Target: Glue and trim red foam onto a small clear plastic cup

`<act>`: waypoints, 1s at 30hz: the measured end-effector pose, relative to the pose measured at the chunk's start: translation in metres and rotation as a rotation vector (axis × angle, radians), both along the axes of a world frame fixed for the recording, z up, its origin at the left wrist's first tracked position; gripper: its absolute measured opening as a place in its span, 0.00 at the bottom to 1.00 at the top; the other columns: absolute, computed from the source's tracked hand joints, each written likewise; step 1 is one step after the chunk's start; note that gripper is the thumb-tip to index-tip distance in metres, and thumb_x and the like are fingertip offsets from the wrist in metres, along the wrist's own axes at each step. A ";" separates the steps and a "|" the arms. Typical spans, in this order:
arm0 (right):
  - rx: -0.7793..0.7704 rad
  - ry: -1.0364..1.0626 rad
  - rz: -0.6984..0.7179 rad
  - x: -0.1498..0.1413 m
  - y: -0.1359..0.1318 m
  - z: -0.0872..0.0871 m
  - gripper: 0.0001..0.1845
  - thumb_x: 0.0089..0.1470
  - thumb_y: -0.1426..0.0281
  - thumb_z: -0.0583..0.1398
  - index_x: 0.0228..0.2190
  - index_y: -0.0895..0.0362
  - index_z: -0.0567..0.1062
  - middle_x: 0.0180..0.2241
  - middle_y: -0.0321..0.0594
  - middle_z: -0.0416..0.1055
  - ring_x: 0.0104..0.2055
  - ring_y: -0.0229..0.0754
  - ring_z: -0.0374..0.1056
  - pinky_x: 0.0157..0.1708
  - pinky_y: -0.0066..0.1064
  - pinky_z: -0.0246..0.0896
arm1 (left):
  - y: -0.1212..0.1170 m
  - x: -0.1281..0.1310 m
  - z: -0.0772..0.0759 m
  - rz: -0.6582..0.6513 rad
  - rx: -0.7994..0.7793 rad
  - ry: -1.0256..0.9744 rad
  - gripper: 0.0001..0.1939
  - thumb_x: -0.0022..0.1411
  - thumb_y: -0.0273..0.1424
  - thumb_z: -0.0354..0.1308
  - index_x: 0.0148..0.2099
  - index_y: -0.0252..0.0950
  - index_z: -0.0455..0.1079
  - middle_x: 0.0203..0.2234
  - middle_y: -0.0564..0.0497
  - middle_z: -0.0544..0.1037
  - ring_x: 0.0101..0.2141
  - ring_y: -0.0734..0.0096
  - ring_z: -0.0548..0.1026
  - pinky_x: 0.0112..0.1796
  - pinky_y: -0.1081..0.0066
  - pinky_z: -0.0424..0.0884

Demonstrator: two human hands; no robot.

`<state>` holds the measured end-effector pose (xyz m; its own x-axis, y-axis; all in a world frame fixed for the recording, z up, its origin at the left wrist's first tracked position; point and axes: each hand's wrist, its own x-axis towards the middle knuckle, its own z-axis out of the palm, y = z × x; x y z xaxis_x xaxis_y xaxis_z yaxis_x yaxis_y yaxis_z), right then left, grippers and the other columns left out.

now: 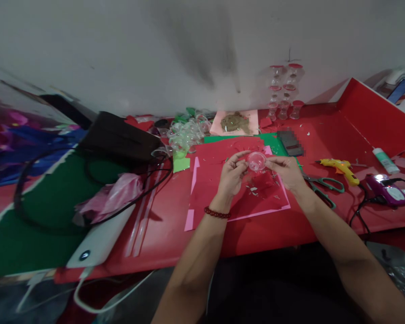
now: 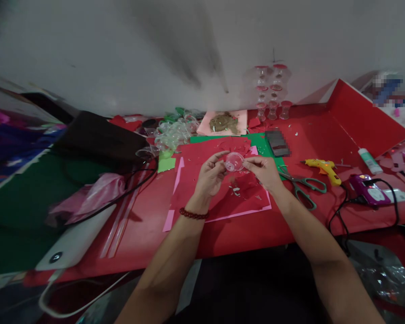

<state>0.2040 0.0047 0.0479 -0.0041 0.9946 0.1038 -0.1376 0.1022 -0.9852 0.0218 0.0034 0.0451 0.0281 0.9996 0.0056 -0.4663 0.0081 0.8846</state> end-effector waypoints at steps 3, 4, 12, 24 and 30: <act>-0.018 0.021 -0.016 0.000 0.000 -0.001 0.18 0.34 0.54 0.77 0.26 0.52 0.86 0.28 0.36 0.82 0.32 0.42 0.74 0.43 0.40 0.71 | 0.000 0.001 -0.001 -0.006 -0.003 -0.013 0.20 0.50 0.27 0.73 0.47 0.37 0.80 0.21 0.59 0.69 0.22 0.80 0.65 0.29 0.77 0.69; -0.024 0.027 -0.023 0.000 0.000 0.000 0.18 0.33 0.55 0.77 0.26 0.52 0.86 0.28 0.36 0.82 0.32 0.42 0.73 0.43 0.40 0.71 | -0.001 0.001 -0.002 -0.010 -0.004 -0.017 0.20 0.50 0.27 0.73 0.47 0.37 0.79 0.22 0.59 0.69 0.22 0.80 0.65 0.29 0.77 0.70; -0.094 0.090 -0.017 0.001 0.005 -0.005 0.24 0.33 0.51 0.77 0.29 0.54 0.85 0.29 0.39 0.82 0.31 0.42 0.75 0.40 0.39 0.72 | -0.004 0.000 0.007 -0.086 -0.028 -0.074 0.27 0.50 0.30 0.77 0.52 0.38 0.77 0.25 0.58 0.74 0.26 0.79 0.74 0.34 0.76 0.77; 0.741 -0.767 -0.149 0.010 -0.006 -0.015 0.18 0.67 0.70 0.56 0.44 0.46 0.86 0.47 0.42 0.85 0.51 0.47 0.80 0.55 0.44 0.74 | -0.005 -0.004 0.004 -0.221 -0.224 -0.152 0.22 0.54 0.45 0.76 0.29 0.36 0.70 0.24 0.51 0.80 0.30 0.67 0.81 0.36 0.67 0.81; 0.588 -0.537 -0.263 0.000 -0.011 -0.008 0.16 0.67 0.62 0.57 0.42 0.49 0.84 0.45 0.45 0.84 0.47 0.48 0.80 0.53 0.44 0.75 | -0.005 -0.008 0.005 -0.093 -0.222 -0.193 0.18 0.48 0.24 0.78 0.37 0.38 0.72 0.28 0.57 0.80 0.28 0.77 0.79 0.35 0.73 0.80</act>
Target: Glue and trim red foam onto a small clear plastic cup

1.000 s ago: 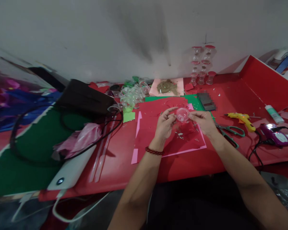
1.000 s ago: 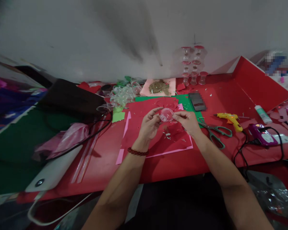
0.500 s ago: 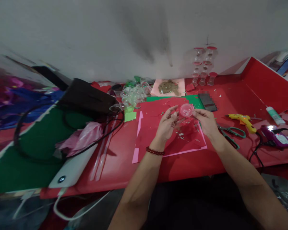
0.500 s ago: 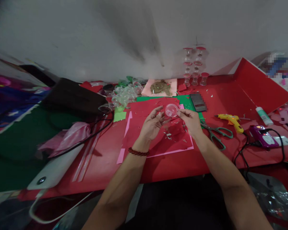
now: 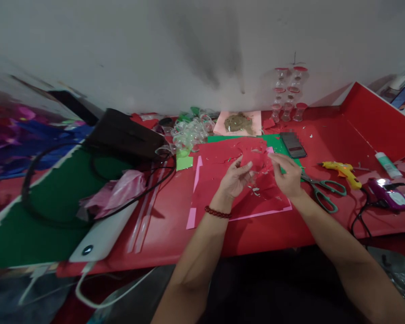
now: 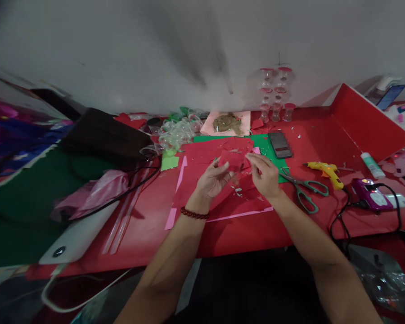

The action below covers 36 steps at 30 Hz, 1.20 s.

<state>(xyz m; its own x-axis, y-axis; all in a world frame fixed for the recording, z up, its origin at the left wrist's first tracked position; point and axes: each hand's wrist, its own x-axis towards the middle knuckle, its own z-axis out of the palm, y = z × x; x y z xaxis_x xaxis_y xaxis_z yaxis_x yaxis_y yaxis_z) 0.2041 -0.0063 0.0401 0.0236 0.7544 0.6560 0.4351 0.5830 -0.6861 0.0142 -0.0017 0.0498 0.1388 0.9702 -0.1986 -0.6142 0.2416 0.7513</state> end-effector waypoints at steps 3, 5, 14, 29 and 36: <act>-0.296 0.228 0.060 -0.006 -0.001 0.006 0.17 0.63 0.52 0.61 0.38 0.51 0.81 0.34 0.42 0.82 0.34 0.45 0.77 0.38 0.37 0.75 | 0.000 0.001 0.000 0.001 0.022 0.018 0.18 0.49 0.23 0.76 0.39 0.38 0.73 0.30 0.56 0.80 0.26 0.76 0.78 0.31 0.72 0.78; -0.462 0.309 0.161 -0.009 -0.001 0.008 0.21 0.56 0.47 0.66 0.33 0.52 0.78 0.28 0.37 0.78 0.28 0.41 0.72 0.31 0.33 0.71 | 0.000 0.003 0.000 -0.046 0.051 0.058 0.17 0.50 0.26 0.76 0.41 0.37 0.75 0.30 0.55 0.80 0.24 0.75 0.76 0.28 0.70 0.77; -0.539 0.357 0.230 -0.013 -0.001 0.009 0.24 0.50 0.45 0.68 0.27 0.51 0.72 0.23 0.34 0.72 0.24 0.41 0.71 0.29 0.35 0.70 | -0.005 0.017 -0.003 -0.061 0.122 0.194 0.31 0.46 0.28 0.78 0.54 0.38 0.79 0.34 0.52 0.82 0.26 0.77 0.75 0.27 0.75 0.72; -0.549 0.297 0.193 -0.008 0.005 0.006 0.24 0.49 0.46 0.68 0.26 0.50 0.68 0.19 0.31 0.68 0.20 0.39 0.64 0.25 0.33 0.62 | -0.005 0.021 0.001 0.010 0.056 0.150 0.23 0.41 0.38 0.82 0.37 0.35 0.78 0.26 0.55 0.78 0.24 0.78 0.73 0.30 0.72 0.77; -0.485 0.234 0.152 -0.012 0.000 0.007 0.25 0.53 0.45 0.65 0.26 0.51 0.66 0.18 0.29 0.64 0.21 0.36 0.62 0.25 0.30 0.57 | -0.008 0.030 -0.003 0.068 0.115 0.196 0.27 0.42 0.50 0.80 0.34 0.35 0.79 0.23 0.57 0.76 0.20 0.79 0.71 0.20 0.76 0.69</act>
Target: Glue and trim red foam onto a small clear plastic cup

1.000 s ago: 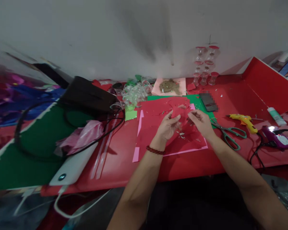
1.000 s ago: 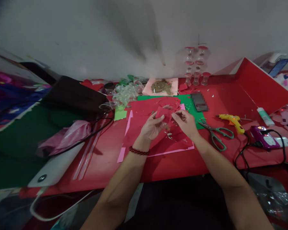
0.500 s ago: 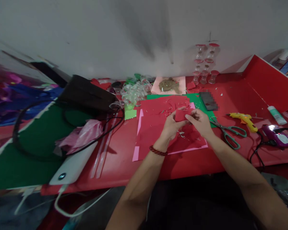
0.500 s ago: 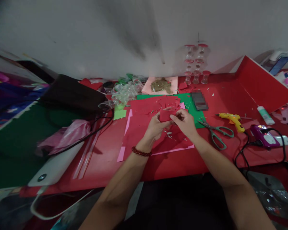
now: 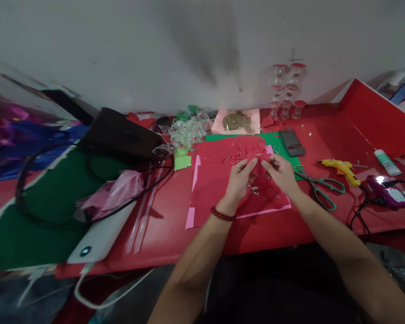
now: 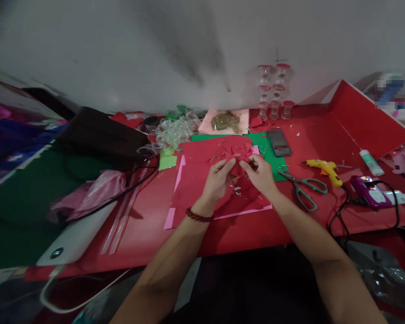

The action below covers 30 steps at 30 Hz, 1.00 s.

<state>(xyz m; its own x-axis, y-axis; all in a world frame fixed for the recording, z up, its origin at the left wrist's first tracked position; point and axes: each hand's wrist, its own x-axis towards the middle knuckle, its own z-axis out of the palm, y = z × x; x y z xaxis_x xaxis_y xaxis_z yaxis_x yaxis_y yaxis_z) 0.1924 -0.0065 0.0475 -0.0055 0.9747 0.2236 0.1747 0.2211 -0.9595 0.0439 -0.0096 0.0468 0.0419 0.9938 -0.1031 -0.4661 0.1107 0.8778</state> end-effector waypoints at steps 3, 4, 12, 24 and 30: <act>-0.004 -0.002 0.009 0.000 -0.001 -0.002 0.25 0.54 0.45 0.65 0.25 0.51 0.65 0.18 0.29 0.65 0.20 0.37 0.63 0.25 0.31 0.59 | -0.001 0.002 -0.005 0.011 0.000 0.021 0.25 0.43 0.49 0.79 0.30 0.35 0.75 0.20 0.58 0.72 0.18 0.80 0.69 0.19 0.77 0.66; -0.010 0.008 0.016 0.000 -0.001 -0.003 0.25 0.54 0.45 0.65 0.25 0.51 0.66 0.18 0.30 0.66 0.20 0.38 0.64 0.25 0.31 0.60 | -0.001 0.002 -0.006 0.010 0.002 0.024 0.25 0.44 0.48 0.79 0.29 0.35 0.75 0.20 0.58 0.72 0.19 0.80 0.69 0.20 0.77 0.67; 0.094 0.069 -0.072 0.003 0.005 -0.012 0.18 0.58 0.52 0.64 0.28 0.50 0.67 0.21 0.32 0.70 0.24 0.40 0.69 0.28 0.32 0.65 | 0.009 -0.017 -0.001 -0.247 -0.227 -0.198 0.31 0.65 0.60 0.59 0.50 0.36 0.76 0.35 0.44 0.83 0.34 0.61 0.83 0.36 0.64 0.81; 0.186 0.077 -0.060 0.008 0.011 -0.014 0.15 0.61 0.55 0.63 0.38 0.51 0.84 0.38 0.40 0.83 0.40 0.46 0.76 0.46 0.40 0.71 | 0.005 -0.027 0.012 -0.257 -0.067 -0.236 0.15 0.56 0.23 0.70 0.47 0.37 0.79 0.42 0.50 0.83 0.34 0.74 0.81 0.36 0.75 0.81; -0.087 0.312 0.057 0.005 0.014 -0.016 0.28 0.45 0.50 0.74 0.44 0.51 0.83 0.36 0.37 0.80 0.40 0.43 0.73 0.45 0.37 0.70 | 0.002 -0.025 0.009 -0.255 0.104 -0.065 0.24 0.48 0.25 0.76 0.49 0.40 0.79 0.45 0.50 0.81 0.29 0.78 0.75 0.26 0.77 0.74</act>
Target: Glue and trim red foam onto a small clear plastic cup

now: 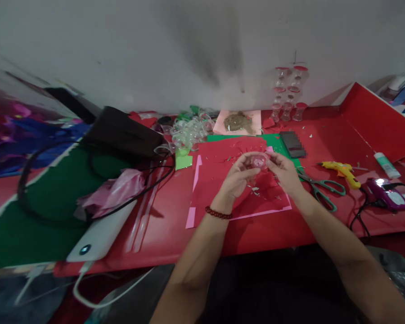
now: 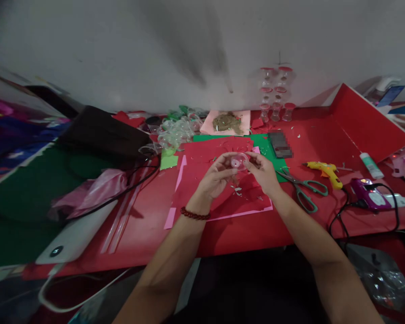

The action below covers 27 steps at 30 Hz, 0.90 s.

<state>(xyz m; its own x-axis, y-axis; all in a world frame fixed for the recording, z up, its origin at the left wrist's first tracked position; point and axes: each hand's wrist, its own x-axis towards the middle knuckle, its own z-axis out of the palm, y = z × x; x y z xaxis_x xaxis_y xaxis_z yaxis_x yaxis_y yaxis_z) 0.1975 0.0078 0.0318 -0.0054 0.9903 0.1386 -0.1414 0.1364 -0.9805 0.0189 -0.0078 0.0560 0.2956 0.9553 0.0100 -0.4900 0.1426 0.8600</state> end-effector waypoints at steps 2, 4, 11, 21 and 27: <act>-0.058 0.040 0.014 -0.001 0.001 0.000 0.31 0.39 0.54 0.77 0.45 0.51 0.83 0.35 0.36 0.80 0.38 0.42 0.72 0.44 0.36 0.70 | 0.000 0.001 -0.003 0.020 0.023 0.022 0.28 0.47 0.27 0.78 0.51 0.42 0.78 0.47 0.50 0.80 0.29 0.78 0.75 0.23 0.77 0.73; -0.082 0.065 0.003 -0.001 0.000 0.001 0.30 0.37 0.57 0.78 0.44 0.51 0.84 0.35 0.36 0.80 0.38 0.41 0.72 0.44 0.37 0.70 | 0.002 0.003 -0.006 0.061 0.024 0.009 0.32 0.46 0.29 0.79 0.54 0.43 0.76 0.46 0.51 0.80 0.29 0.77 0.75 0.22 0.78 0.72; -0.030 0.000 -0.162 -0.003 -0.003 0.003 0.17 0.40 0.57 0.74 0.31 0.53 0.84 0.34 0.38 0.82 0.40 0.45 0.74 0.49 0.41 0.69 | 0.005 0.008 -0.010 0.053 -0.019 0.030 0.39 0.41 0.28 0.81 0.57 0.42 0.75 0.43 0.51 0.82 0.29 0.77 0.76 0.25 0.77 0.71; -0.002 -0.067 -0.061 0.003 -0.006 0.020 0.17 0.43 0.54 0.72 0.27 0.54 0.81 0.26 0.35 0.77 0.30 0.39 0.69 0.36 0.34 0.67 | 0.010 0.002 -0.013 -0.003 -0.110 -0.052 0.25 0.41 0.23 0.79 0.43 0.36 0.77 0.32 0.54 0.81 0.28 0.76 0.76 0.31 0.75 0.73; -0.009 -0.039 0.026 0.007 -0.018 0.032 0.24 0.47 0.46 0.71 0.26 0.54 0.78 0.25 0.35 0.75 0.27 0.37 0.67 0.33 0.32 0.65 | 0.012 -0.004 -0.017 -0.058 -0.140 -0.175 0.26 0.43 0.23 0.74 0.48 0.37 0.78 0.42 0.49 0.84 0.37 0.68 0.80 0.38 0.70 0.77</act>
<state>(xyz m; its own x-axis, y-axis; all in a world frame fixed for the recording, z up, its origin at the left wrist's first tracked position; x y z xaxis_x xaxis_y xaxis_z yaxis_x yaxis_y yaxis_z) 0.2047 -0.0106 0.0642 -0.0364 0.9910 0.1286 -0.1069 0.1241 -0.9865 0.0148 0.0041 0.0392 0.3553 0.9325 -0.0653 -0.6172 0.2865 0.7328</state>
